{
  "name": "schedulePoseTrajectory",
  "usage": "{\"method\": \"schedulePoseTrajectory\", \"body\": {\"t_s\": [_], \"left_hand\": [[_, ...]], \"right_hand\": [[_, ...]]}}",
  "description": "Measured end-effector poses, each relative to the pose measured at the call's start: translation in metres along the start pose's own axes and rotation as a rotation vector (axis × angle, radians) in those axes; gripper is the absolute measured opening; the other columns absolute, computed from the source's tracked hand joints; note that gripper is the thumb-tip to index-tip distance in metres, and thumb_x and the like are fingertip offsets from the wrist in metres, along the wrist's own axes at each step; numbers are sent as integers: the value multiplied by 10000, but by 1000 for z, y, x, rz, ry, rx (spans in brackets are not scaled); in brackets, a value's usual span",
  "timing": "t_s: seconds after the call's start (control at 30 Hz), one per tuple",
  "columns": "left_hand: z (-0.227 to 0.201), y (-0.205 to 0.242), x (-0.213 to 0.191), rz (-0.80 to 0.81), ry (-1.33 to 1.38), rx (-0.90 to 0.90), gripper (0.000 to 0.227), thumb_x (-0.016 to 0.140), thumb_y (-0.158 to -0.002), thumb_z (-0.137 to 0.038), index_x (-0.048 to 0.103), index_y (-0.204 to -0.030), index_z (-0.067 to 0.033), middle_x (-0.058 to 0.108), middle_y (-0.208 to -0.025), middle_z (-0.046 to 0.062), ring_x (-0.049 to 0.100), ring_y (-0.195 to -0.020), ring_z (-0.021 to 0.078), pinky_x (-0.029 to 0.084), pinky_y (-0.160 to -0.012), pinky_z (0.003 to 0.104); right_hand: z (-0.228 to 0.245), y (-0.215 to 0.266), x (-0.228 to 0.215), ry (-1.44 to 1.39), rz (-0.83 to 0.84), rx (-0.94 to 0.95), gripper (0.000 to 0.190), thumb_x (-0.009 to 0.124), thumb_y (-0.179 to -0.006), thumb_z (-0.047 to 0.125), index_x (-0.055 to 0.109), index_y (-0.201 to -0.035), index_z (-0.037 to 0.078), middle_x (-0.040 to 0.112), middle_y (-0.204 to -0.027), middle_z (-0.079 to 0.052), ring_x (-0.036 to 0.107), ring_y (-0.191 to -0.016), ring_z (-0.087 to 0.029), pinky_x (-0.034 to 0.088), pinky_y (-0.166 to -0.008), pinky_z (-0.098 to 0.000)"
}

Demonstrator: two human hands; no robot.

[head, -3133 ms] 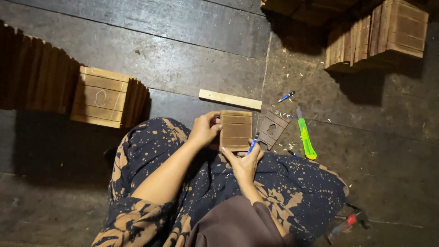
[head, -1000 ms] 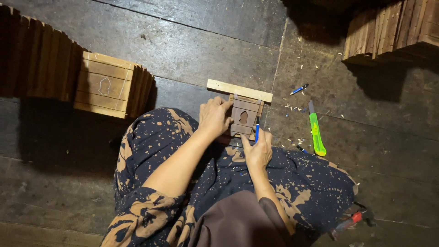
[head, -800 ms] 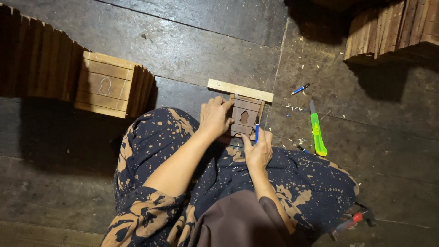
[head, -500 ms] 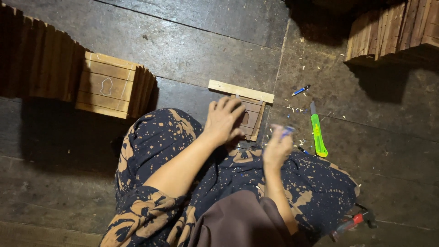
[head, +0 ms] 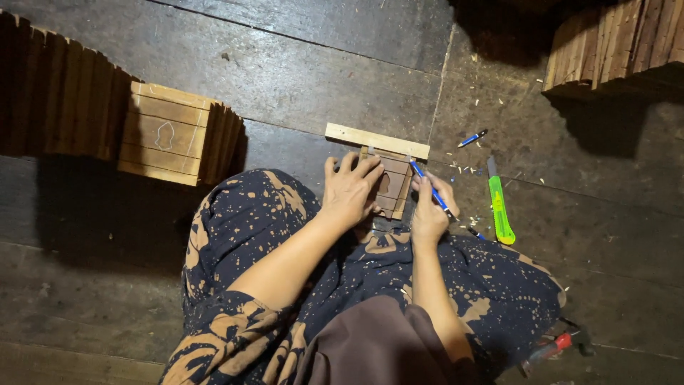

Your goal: Tracing a decorative shape onto small wooden blocks using a template and a pen in a workshop environment.

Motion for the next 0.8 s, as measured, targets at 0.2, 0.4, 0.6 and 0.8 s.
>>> {"method": "schedulePoseTrajectory", "body": {"t_s": [0.2, 0.4, 0.6, 0.8], "left_hand": [[2, -2, 4, -9, 29, -6, 799, 857, -733, -483, 557, -1436, -251, 487, -1482, -96, 364, -1361, 263, 246, -1066, 565], [0, -2, 3, 19, 43, -26, 776, 858, -747, -461, 558, -1433, -255, 494, -1478, -95, 367, -1371, 265, 231, -1082, 581], [0, -3, 5, 20, 51, -26, 795, 871, -729, -453, 567, -1432, -242, 504, -1486, -83, 380, -1372, 289, 220, -1094, 627], [-1, -3, 2, 2, 39, -35, 790, 880, -737, -446, 574, -1429, -221, 506, -1474, -67, 398, -1341, 280, 210, -1090, 629]], "right_hand": [[0, -4, 4, 17, 38, -126, 107, 684, -960, -94, 691, -1063, -122, 670, -1055, -266, 738, -927, -355, 655, -765, -403], [0, -3, 4, 27, 46, -80, 118, 709, -976, -26, 706, -1053, -115, 678, -1011, -252, 751, -870, -337, 657, -724, -371], [4, -5, -5, 132, 129, -116, 114, 712, -987, -15, 724, -1057, -105, 682, -937, -242, 750, -812, -316, 649, -673, -359], [29, 69, -27, 877, 390, -678, 41, 770, -941, 88, 774, -901, 96, 681, -865, -63, 727, -824, -242, 580, -709, -333]]}}
Point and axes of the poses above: each hand's wrist, its own y-axis away from the middle knuckle, its own x-axis out of the palm, z = x × y, the point moved 6 cm from there along -y, towards the middle knuckle
